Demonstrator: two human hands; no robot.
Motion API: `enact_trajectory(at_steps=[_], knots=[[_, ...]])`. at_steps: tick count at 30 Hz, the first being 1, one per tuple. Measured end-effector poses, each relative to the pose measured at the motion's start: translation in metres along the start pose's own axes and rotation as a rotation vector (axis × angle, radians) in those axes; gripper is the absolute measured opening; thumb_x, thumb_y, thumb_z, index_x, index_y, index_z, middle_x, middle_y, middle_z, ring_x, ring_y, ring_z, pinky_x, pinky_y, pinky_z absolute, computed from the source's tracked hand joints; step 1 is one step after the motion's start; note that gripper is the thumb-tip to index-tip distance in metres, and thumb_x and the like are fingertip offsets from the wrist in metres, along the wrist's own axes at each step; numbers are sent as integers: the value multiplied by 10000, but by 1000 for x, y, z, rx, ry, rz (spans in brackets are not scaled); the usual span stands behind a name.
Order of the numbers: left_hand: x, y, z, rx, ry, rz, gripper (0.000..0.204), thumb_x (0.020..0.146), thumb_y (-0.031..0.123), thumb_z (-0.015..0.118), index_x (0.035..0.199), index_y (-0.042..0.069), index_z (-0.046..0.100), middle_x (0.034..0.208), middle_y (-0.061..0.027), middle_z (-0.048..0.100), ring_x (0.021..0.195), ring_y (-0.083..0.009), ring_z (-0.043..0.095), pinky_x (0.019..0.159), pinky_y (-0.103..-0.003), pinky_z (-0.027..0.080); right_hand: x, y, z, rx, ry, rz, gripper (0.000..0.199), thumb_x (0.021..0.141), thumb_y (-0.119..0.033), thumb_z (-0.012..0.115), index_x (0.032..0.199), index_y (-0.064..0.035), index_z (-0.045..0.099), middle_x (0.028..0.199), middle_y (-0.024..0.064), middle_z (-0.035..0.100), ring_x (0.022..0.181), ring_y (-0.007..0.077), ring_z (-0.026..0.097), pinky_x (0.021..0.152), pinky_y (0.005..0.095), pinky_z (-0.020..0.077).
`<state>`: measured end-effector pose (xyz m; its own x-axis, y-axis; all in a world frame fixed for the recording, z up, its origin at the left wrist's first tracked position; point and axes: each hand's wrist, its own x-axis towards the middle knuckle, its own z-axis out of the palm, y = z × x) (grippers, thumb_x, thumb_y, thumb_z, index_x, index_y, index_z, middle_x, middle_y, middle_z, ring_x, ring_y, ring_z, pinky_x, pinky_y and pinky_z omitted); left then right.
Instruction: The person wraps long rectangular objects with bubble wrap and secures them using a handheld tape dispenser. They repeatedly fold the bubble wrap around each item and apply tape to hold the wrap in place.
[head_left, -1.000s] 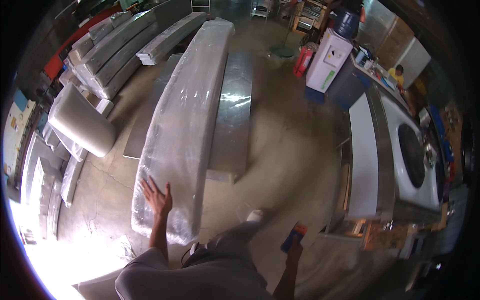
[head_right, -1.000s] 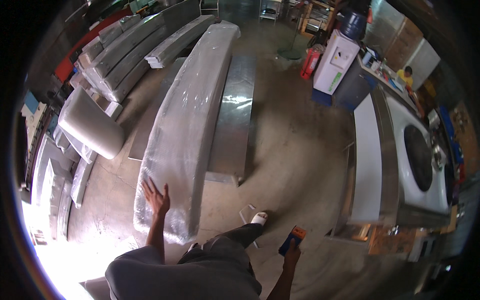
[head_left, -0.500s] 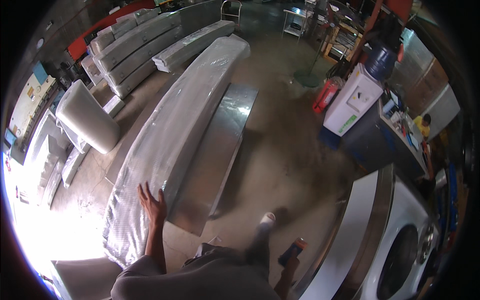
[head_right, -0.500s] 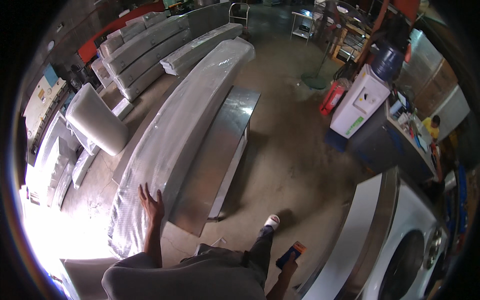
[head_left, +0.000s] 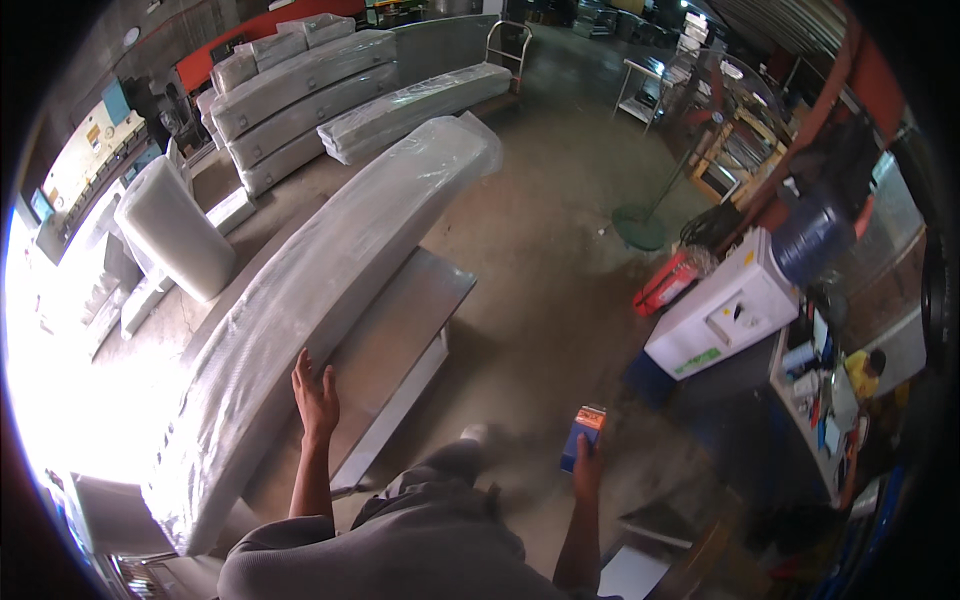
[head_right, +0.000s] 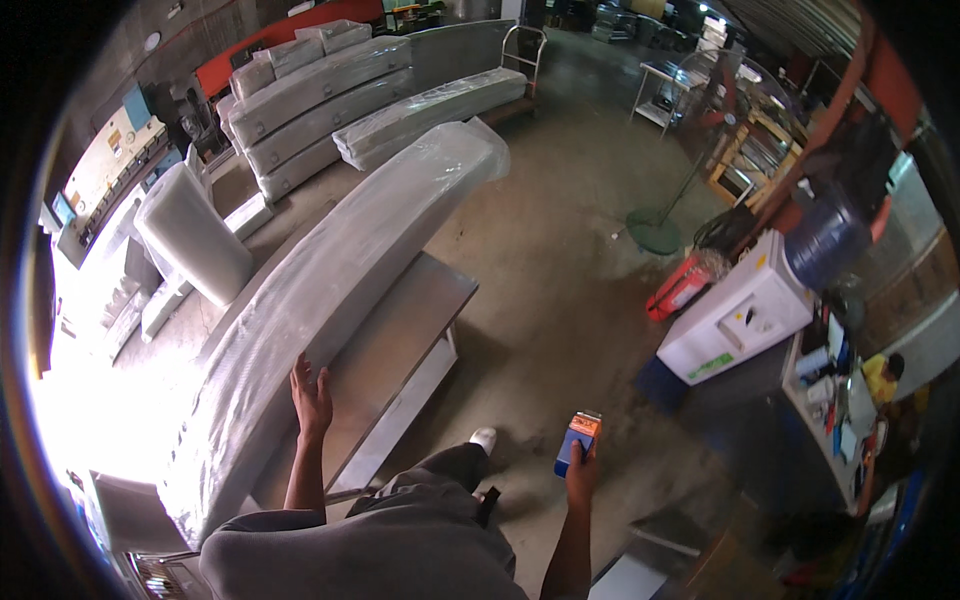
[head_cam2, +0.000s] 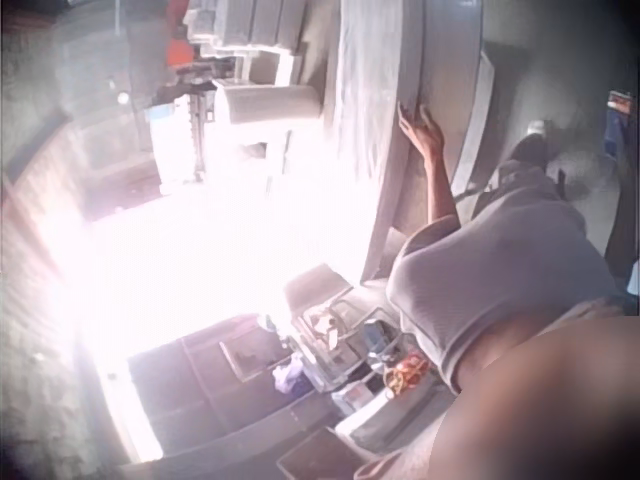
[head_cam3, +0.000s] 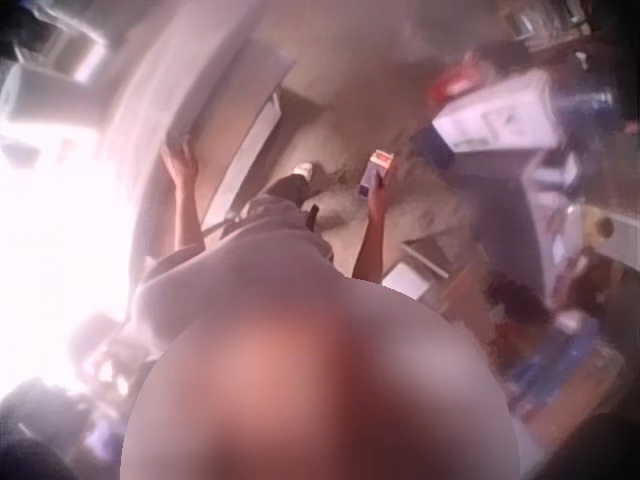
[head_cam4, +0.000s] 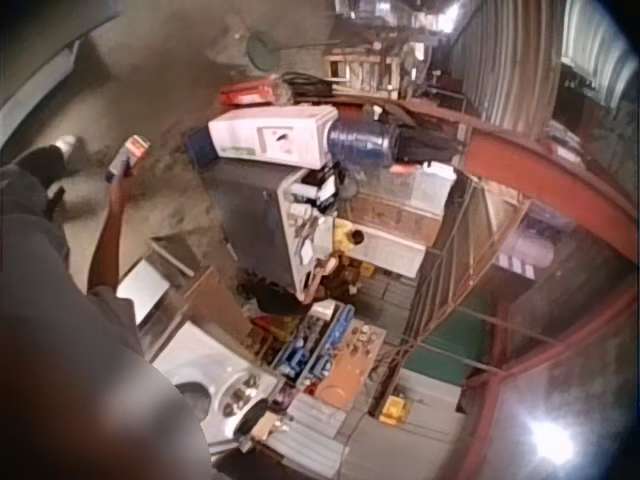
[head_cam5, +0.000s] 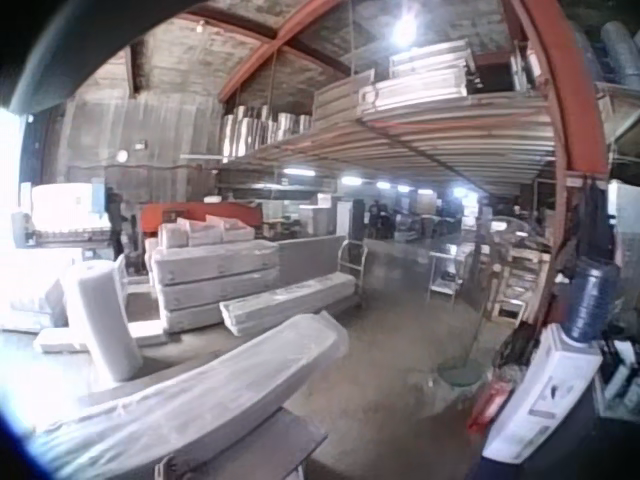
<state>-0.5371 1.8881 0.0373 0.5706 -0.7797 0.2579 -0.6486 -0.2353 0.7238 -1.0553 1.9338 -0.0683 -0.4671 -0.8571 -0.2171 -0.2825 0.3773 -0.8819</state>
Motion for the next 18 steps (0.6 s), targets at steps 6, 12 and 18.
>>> enact_trajectory(at_steps=[6,12,18], knots=[[87,102,188,-134,-282,-144,352,984,206,671,1267,-4,659,1216,-251,658,1174,-354,642,1011,-457,494,182,-37,31,-37,112,-217,538,1013,-426,636,1260,51,641,1082,205,731,963,318,717,859,417,545],[174,280,324,-611,-1204,215,434,1029,332,614,1277,-18,681,1349,-226,625,1292,-321,575,1090,-444,450,320,-86,37,48,180,204,619,1022,-495,605,1245,82,636,1048,179,716,869,275,699,776,393,554],[253,410,403,-870,-1754,801,533,977,430,660,1246,-29,700,1246,-222,637,1230,-384,586,1025,-481,468,526,-87,69,14,107,141,690,1032,-509,569,1504,-15,470,1049,182,712,852,283,690,757,407,549]])
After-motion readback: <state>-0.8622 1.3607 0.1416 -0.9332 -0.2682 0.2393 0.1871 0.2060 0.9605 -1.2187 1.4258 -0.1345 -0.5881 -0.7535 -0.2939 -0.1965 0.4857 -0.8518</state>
